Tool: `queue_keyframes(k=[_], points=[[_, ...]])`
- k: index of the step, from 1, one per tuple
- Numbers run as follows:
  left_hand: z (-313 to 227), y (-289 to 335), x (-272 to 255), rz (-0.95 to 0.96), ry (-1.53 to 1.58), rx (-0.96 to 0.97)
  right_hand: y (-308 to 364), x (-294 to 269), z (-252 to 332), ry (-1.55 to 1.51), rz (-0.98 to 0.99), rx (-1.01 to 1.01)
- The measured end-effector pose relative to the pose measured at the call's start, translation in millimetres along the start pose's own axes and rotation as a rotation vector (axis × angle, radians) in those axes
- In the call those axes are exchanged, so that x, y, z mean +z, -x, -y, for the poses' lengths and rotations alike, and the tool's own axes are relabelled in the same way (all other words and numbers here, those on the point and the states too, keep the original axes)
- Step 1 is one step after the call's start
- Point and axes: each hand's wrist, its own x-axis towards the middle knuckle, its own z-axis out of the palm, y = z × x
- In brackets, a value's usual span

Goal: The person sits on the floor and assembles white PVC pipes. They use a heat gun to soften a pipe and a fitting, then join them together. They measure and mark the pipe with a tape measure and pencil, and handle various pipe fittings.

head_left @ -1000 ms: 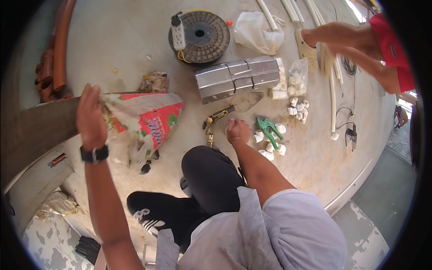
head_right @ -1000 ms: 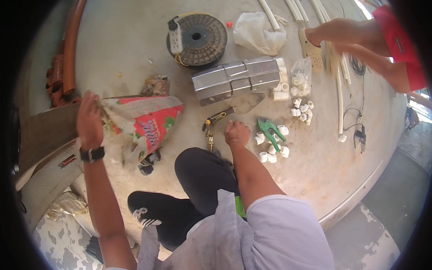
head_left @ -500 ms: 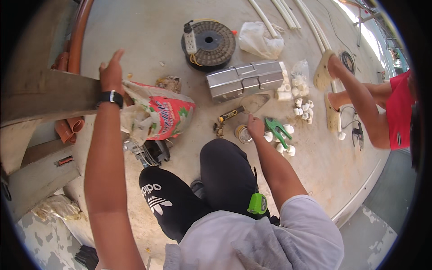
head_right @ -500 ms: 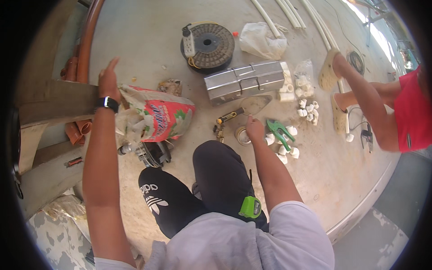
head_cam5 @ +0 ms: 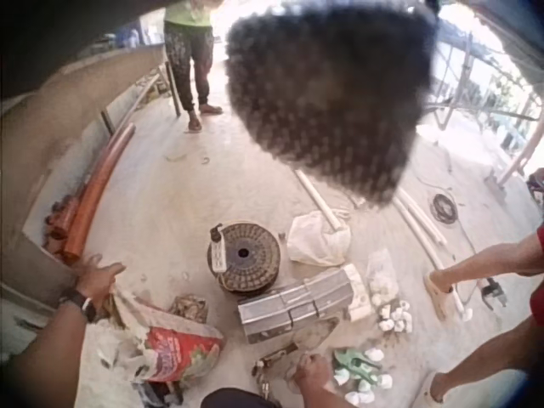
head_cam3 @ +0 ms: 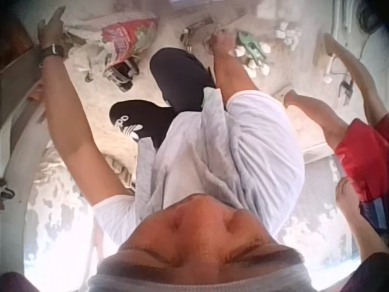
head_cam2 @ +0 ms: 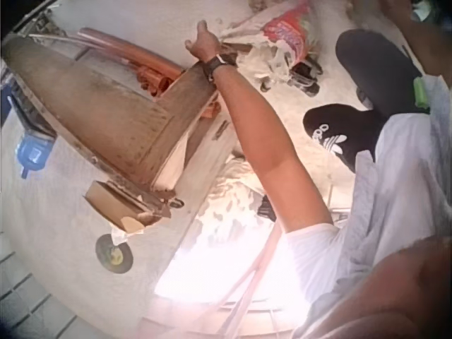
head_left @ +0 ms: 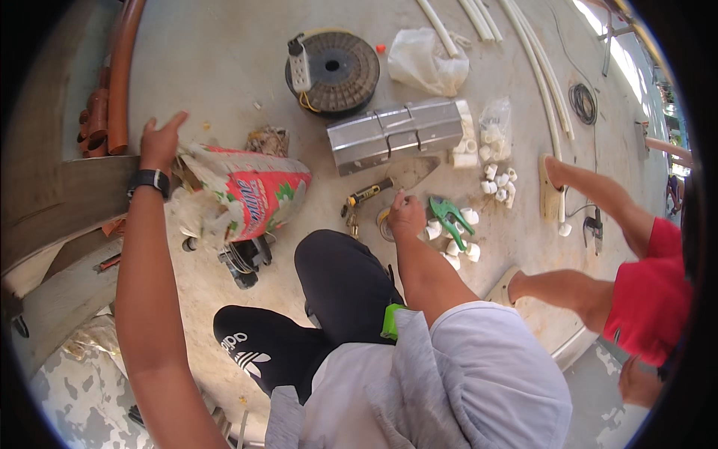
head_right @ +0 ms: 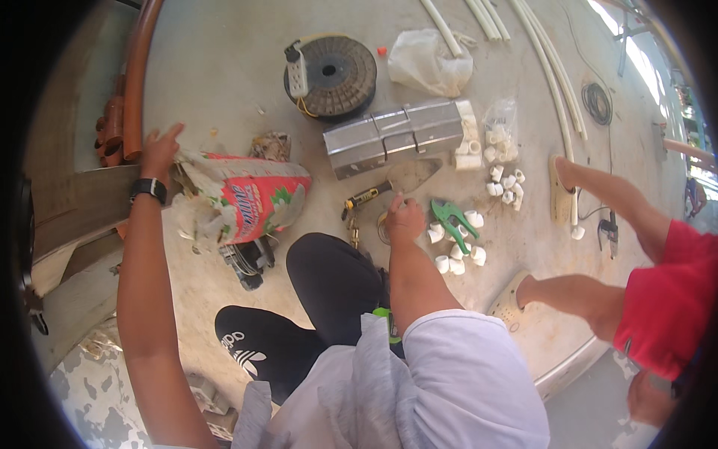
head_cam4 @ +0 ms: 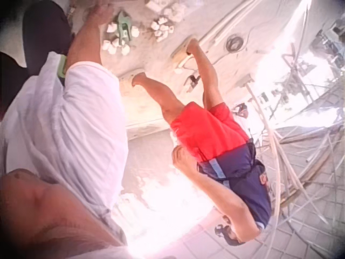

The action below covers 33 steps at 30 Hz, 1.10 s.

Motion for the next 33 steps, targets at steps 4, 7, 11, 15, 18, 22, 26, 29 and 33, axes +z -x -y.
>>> queue_keyframes(k=[4, 7, 11, 15, 18, 22, 26, 29, 33], points=[[-3, 18, 0, 0.14, 0.01, 0.097, -5, 1, -3, -0.083, 0.082, 0.011], [7, 27, -1, 0.302, -0.144, 0.146, -6, -2, -13, -0.388, 0.088, -0.048], [17, 36, -7, 0.423, -0.233, 0.319, 24, -5, -23, -0.136, -0.136, -0.511], [24, 60, -15, 0.41, -0.117, 0.581, 39, -8, -11, 0.014, -0.149, -0.581], [29, 74, -21, 0.378, -0.032, 0.455, 40, -13, -3, 0.086, 0.009, -0.48], [40, 88, -25, 0.324, 0.205, 0.264, 38, -14, 0, 0.132, -0.055, -0.48], [55, 94, -18, 0.299, 0.667, 0.168, 37, -6, 2, 0.114, -0.062, -0.434], [55, 94, -18, 0.209, 0.358, 0.269, 37, -3, 0, 0.091, -0.004, -0.41], [49, 112, -31, 0.12, 0.181, 0.217, 39, -4, -1, 0.127, -0.054, -0.428]])
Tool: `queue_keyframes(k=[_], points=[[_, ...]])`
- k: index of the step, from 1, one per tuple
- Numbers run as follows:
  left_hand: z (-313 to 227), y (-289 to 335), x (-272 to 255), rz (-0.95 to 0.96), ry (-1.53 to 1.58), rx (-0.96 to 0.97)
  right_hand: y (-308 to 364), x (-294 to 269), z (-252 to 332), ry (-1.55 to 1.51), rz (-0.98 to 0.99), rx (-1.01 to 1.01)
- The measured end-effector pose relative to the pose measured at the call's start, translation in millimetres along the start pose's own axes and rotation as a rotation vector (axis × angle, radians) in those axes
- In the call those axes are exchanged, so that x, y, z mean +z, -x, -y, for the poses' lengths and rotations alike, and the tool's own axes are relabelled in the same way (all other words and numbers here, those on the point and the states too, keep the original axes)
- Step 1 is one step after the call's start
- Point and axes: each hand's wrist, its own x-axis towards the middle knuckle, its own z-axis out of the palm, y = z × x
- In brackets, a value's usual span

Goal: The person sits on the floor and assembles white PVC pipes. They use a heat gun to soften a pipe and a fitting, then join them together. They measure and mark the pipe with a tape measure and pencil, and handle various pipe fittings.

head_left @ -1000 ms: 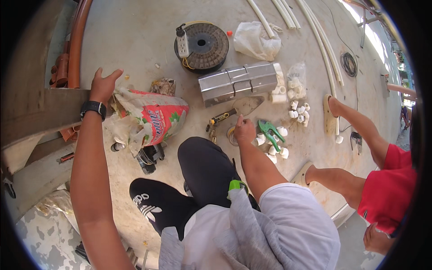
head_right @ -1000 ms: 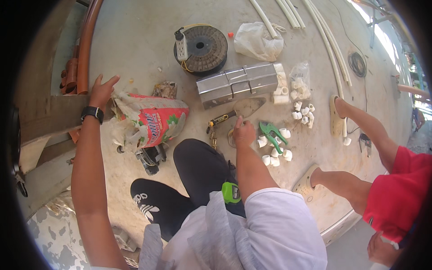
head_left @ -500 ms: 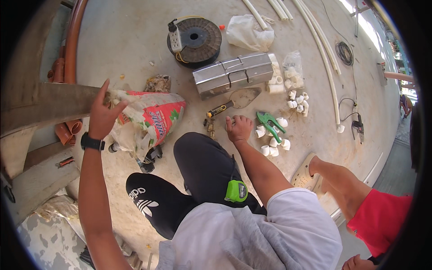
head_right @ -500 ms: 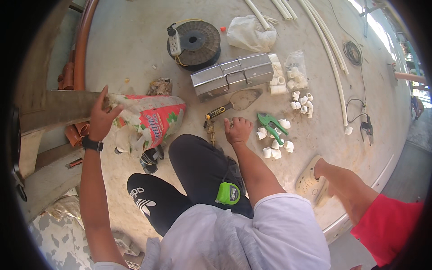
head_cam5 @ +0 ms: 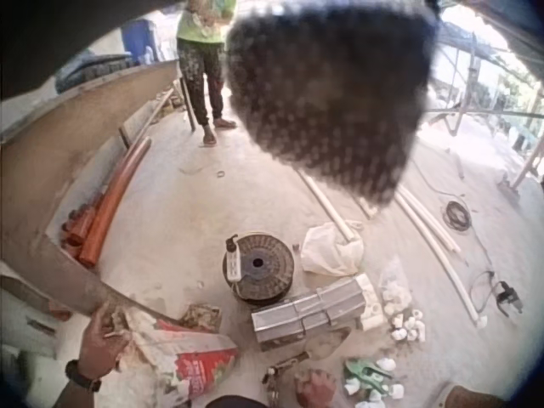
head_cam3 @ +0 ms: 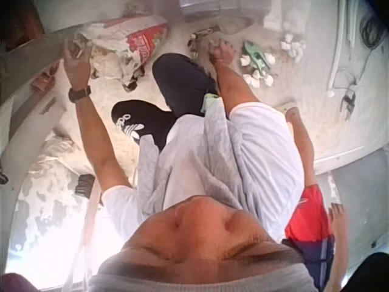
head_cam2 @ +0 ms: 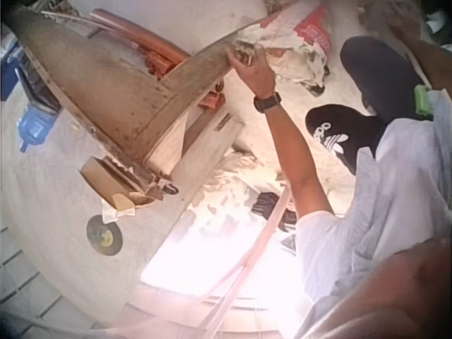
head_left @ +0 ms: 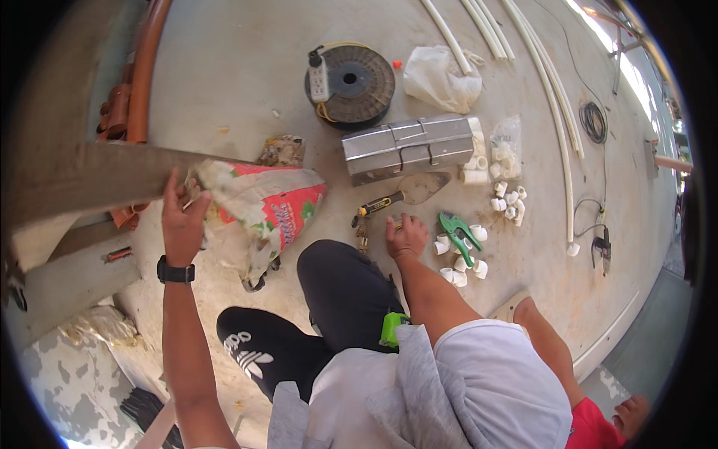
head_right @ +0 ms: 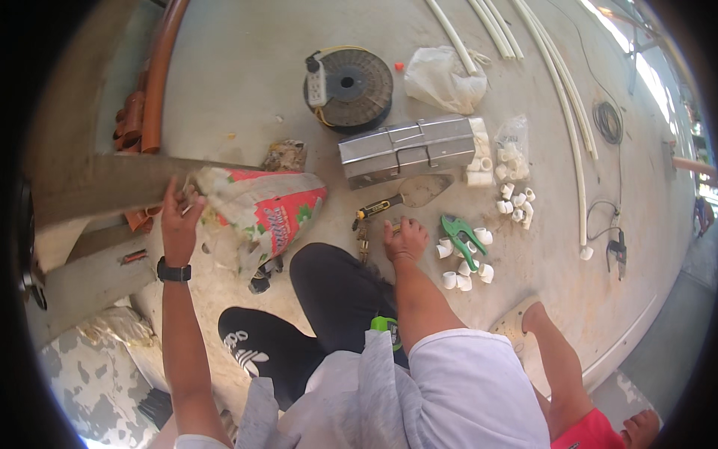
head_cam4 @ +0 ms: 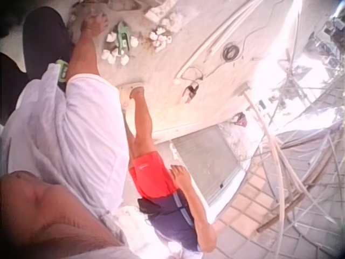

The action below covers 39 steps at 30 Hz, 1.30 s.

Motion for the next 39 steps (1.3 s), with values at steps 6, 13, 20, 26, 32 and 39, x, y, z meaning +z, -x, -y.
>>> queue_keyframes(k=[6, 13, 20, 26, 32, 39], points=[[20, 87, -26, -0.13, 0.044, -0.032, -1, -3, -12, -0.217, -0.044, -0.071], [64, 205, 56, 0.077, 0.424, -0.323, -5, -20, -59, 0.025, 0.124, -0.553], [66, 199, 60, 0.422, 0.364, -0.312, -57, -103, 13, 0.164, 0.677, -0.938], [59, 200, 38, 0.358, 0.339, -0.233, -44, -115, 131, 0.194, 0.805, -1.048], [50, 221, 36, 0.452, 0.506, -0.352, 13, -31, 186, 0.229, 0.675, -0.543], [43, 219, 68, 0.631, 0.276, -0.255, -30, -97, 157, 0.236, 0.864, -0.812]])
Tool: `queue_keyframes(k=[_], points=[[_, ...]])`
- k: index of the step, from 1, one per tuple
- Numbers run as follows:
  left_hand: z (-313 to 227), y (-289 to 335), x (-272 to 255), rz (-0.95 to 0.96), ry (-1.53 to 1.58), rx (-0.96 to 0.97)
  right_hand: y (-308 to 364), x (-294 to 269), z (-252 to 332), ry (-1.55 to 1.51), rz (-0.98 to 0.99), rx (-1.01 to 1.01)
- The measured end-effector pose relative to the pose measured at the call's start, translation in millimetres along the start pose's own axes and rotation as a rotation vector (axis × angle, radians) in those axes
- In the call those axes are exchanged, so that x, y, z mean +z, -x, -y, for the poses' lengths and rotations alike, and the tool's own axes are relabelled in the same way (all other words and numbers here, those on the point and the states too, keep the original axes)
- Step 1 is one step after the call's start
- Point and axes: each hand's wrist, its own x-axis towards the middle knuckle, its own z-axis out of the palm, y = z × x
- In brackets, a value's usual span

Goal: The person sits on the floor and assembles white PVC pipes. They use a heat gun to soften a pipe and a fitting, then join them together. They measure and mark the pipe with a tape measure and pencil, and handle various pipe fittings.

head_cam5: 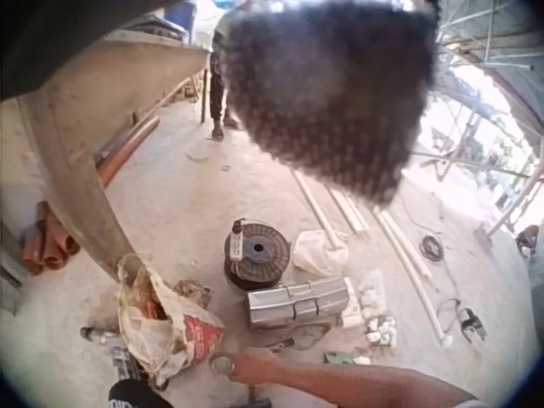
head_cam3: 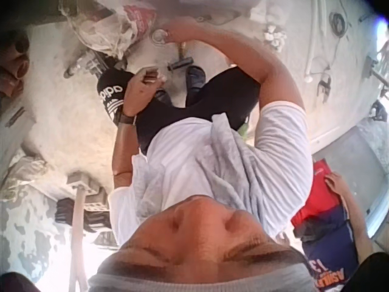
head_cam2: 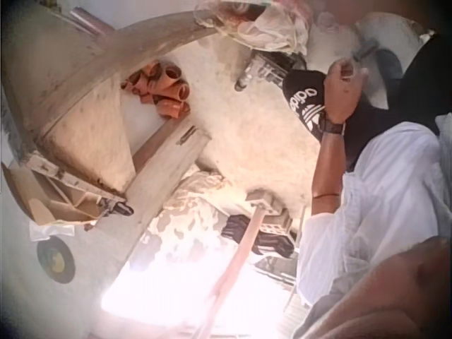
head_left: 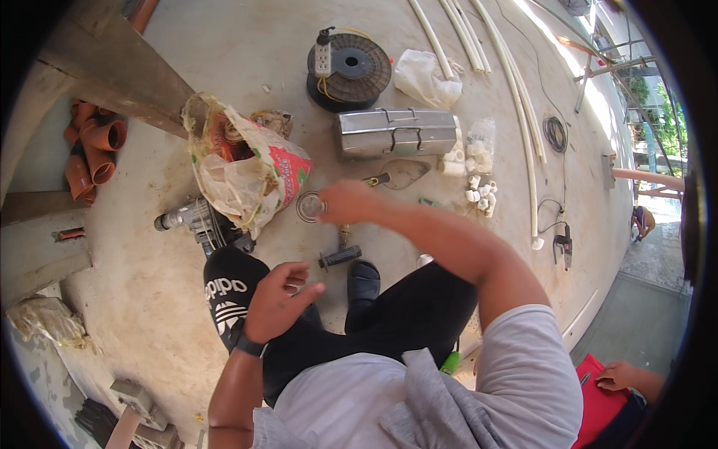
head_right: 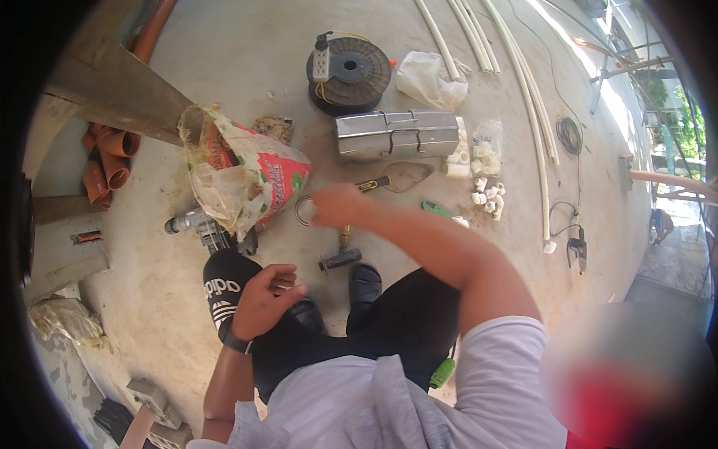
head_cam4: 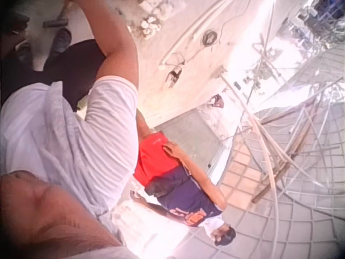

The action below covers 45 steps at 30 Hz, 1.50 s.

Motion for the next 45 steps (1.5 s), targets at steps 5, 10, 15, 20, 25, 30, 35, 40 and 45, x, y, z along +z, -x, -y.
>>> queue_keyframes(k=[5, 10, 15, 20, 25, 30, 35, 40, 45], points=[[31, -90, 73, 0.244, -0.768, 0.116, 60, -28, -135, -0.018, -0.136, 0.208], [120, -170, 150, 0.233, -1.382, 0.179, 128, 96, -239, -0.064, 0.061, 0.853], [191, -192, 203, 0.043, -1.575, 0.313, 173, 208, -239, -0.099, -0.299, 0.926], [211, -223, 199, 0.003, -1.598, 0.218, 170, 218, -236, -0.288, -0.426, 0.929], [179, -243, 157, -0.177, -1.543, -0.055, 175, 212, -238, -0.364, -0.623, 0.76], [103, -184, 152, 0.098, -1.301, -0.088, 197, 190, -213, -0.446, -0.757, 0.778], [15, -117, 159, 0.277, -0.655, -0.241, 219, 116, -119, -0.917, -0.91, 0.739], [-85, -36, 117, 0.22, 0.294, -0.384, 276, 9, 3, -1.97, -0.453, 0.483], [-206, 81, 39, 0.488, 0.766, -0.681, 360, -78, 119, -1.977, -0.253, 0.419]])
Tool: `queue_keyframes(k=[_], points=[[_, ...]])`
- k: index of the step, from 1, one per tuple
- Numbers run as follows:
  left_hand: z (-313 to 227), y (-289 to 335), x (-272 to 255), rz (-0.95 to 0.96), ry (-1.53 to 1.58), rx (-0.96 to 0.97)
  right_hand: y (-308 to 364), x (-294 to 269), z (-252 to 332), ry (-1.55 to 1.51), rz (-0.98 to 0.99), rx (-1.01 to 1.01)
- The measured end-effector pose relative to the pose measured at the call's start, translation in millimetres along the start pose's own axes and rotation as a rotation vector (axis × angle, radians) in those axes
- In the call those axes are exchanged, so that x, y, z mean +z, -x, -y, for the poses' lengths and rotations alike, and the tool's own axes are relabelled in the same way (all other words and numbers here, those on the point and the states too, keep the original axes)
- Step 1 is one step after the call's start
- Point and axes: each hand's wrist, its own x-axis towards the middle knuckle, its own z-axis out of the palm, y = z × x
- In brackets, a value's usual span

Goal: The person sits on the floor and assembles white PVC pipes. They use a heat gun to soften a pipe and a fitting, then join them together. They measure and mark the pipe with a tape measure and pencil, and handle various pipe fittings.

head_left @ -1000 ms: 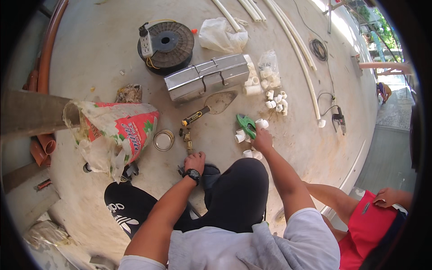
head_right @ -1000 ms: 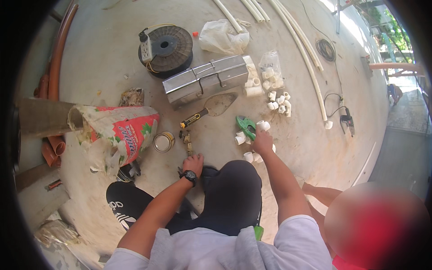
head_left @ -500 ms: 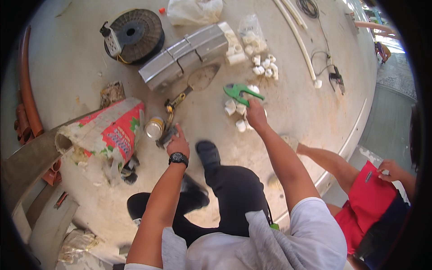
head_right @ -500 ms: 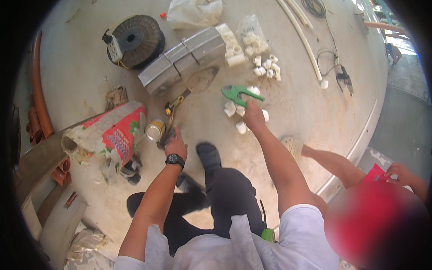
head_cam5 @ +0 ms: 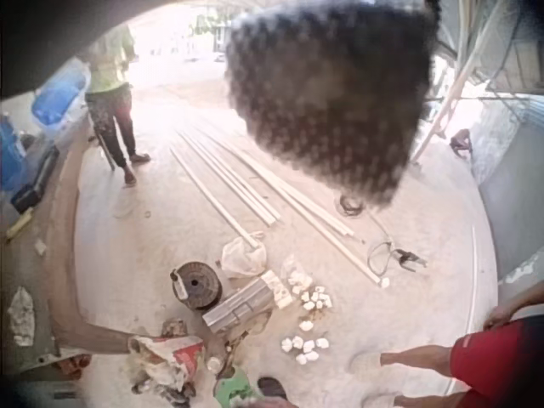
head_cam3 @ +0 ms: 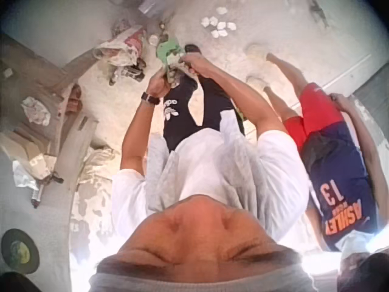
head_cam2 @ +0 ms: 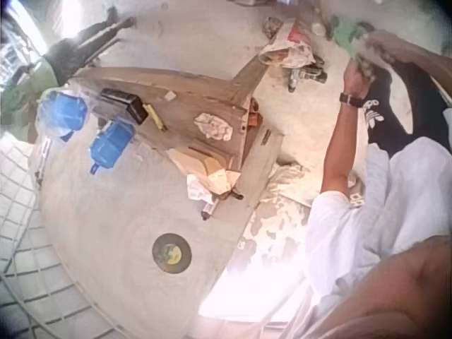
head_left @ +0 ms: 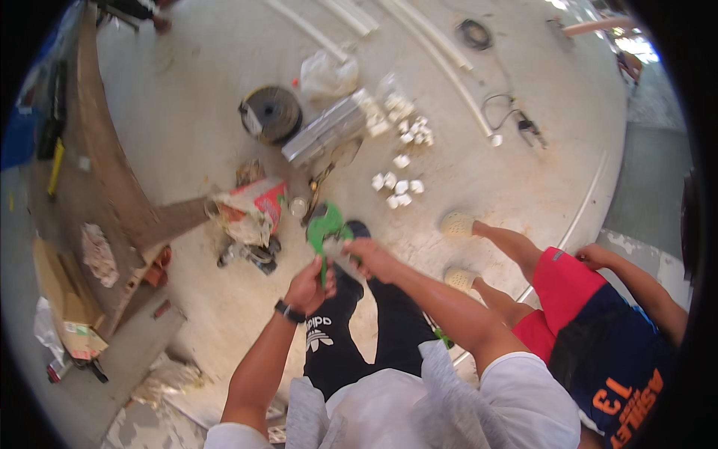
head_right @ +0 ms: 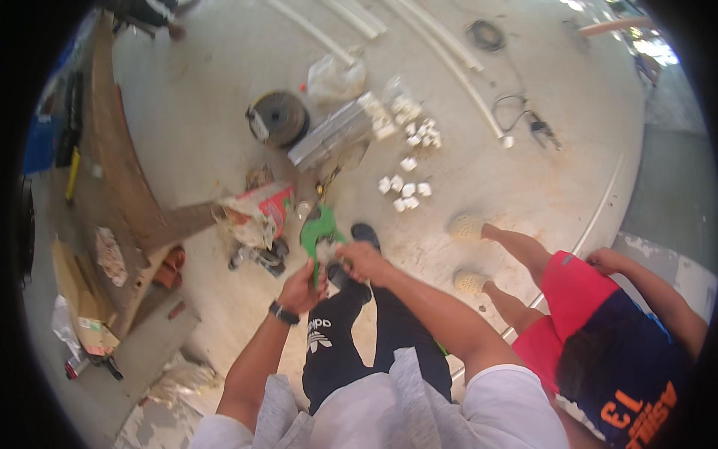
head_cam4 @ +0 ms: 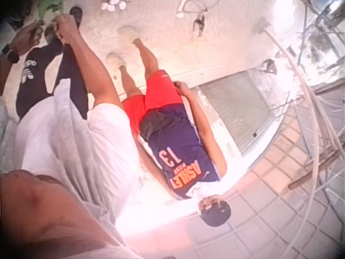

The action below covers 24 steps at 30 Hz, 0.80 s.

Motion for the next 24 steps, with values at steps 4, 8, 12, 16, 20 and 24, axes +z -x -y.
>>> queue_keyframes(k=[4, 8, 12, 16, 20, 24], points=[[30, 101, 80, -0.298, -0.395, 0.058, 96, 50, 8, 0.131, 0.046, -0.005], [35, 158, 137, -0.321, -0.451, 0.031, 159, 55, 14, 0.252, 0.085, -0.146], [46, 165, 193, -0.331, -0.513, 0.148, 193, 38, 24, 0.135, 0.017, -0.189], [42, 144, 250, -0.238, -0.826, 0.353, 215, 26, 52, 0.135, -0.234, -0.448], [32, 115, 318, -0.096, -1.307, 0.495, 233, 0, 106, -0.174, -0.254, -0.589], [1, 88, 378, 0.154, -1.555, 0.316, 247, -83, 136, -0.32, -0.29, -0.435]])
